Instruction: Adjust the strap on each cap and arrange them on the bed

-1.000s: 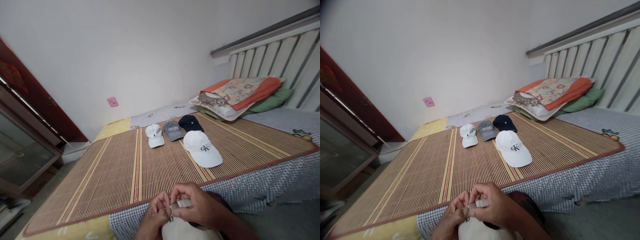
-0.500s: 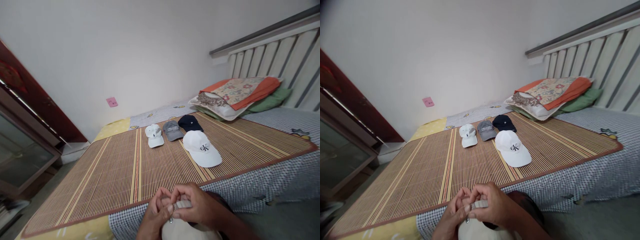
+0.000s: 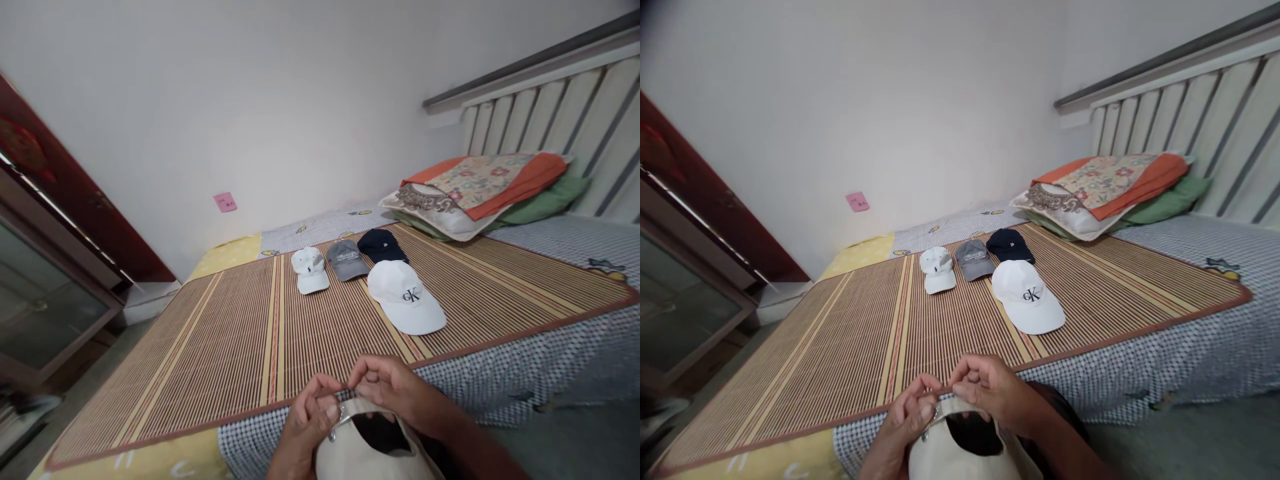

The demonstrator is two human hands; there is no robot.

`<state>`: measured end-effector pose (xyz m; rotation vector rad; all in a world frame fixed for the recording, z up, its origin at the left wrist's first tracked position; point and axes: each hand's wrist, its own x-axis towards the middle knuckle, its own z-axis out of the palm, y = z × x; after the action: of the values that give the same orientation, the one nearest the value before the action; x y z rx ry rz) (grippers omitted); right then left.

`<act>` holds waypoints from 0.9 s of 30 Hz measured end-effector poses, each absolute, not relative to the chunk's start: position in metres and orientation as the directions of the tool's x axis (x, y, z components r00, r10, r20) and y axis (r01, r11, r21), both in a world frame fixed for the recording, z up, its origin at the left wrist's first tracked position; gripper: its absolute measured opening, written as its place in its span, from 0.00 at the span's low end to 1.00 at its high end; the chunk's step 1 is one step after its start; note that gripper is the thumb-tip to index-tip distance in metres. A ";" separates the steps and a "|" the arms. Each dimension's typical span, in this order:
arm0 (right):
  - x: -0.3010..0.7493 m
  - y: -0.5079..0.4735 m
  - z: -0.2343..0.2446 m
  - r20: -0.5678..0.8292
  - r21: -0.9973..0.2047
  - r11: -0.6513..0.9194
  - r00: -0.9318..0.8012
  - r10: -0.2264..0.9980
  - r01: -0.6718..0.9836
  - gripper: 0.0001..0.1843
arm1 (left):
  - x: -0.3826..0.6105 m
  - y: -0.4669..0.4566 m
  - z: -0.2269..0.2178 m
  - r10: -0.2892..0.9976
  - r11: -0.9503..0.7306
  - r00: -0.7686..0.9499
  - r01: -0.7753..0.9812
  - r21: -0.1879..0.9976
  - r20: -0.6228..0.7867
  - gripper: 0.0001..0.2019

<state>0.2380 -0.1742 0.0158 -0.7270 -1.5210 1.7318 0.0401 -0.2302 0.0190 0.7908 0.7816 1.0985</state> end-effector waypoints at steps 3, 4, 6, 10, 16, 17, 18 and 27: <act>0.241 -0.173 0.013 0.034 -0.962 -0.138 -0.602 0.798 -0.237 0.21 | 0.038 -0.231 0.021 0.945 0.281 0.279 -0.432 0.857 -0.169 0.15; 0.242 -0.172 0.012 0.034 -0.946 -0.169 -0.605 0.795 -0.276 0.21 | 0.037 -0.231 0.022 0.938 0.292 0.300 -0.410 0.864 -0.175 0.15; 0.243 -0.172 0.009 0.043 -0.908 -0.221 -0.606 0.794 -0.355 0.20 | 0.036 -0.232 0.022 0.923 0.303 0.340 -0.352 0.886 -0.180 0.18; 0.245 -0.172 0.005 0.090 -0.866 -0.238 -0.605 0.791 -0.439 0.19 | 0.031 -0.234 0.015 0.893 0.333 0.387 -0.229 0.915 -0.228 0.21; 0.252 -0.174 0.004 0.107 -0.928 -0.141 -0.608 0.787 -0.346 0.20 | 0.029 -0.236 0.012 0.871 0.334 0.450 -0.250 0.909 -0.196 0.21; 0.254 -0.175 0.003 0.089 -0.952 -0.122 -0.632 0.770 -0.282 0.21 | 0.029 -0.237 0.013 0.874 0.333 0.448 -0.265 0.905 -0.190 0.22; 0.256 -0.177 0.001 0.069 -0.971 -0.104 -0.665 0.743 -0.217 0.23 | 0.030 -0.238 0.014 0.883 0.328 0.432 -0.283 0.901 -0.186 0.22; 0.275 -0.187 -0.010 0.081 -0.957 -0.168 -0.774 0.628 -0.237 0.25 | 0.033 -0.252 0.025 0.928 0.265 0.344 -0.331 0.905 -0.146 0.21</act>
<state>0.2746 -0.1869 -0.0098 -0.4530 -1.5360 1.9877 0.0326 -0.2522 0.0248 0.9158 0.8023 0.9861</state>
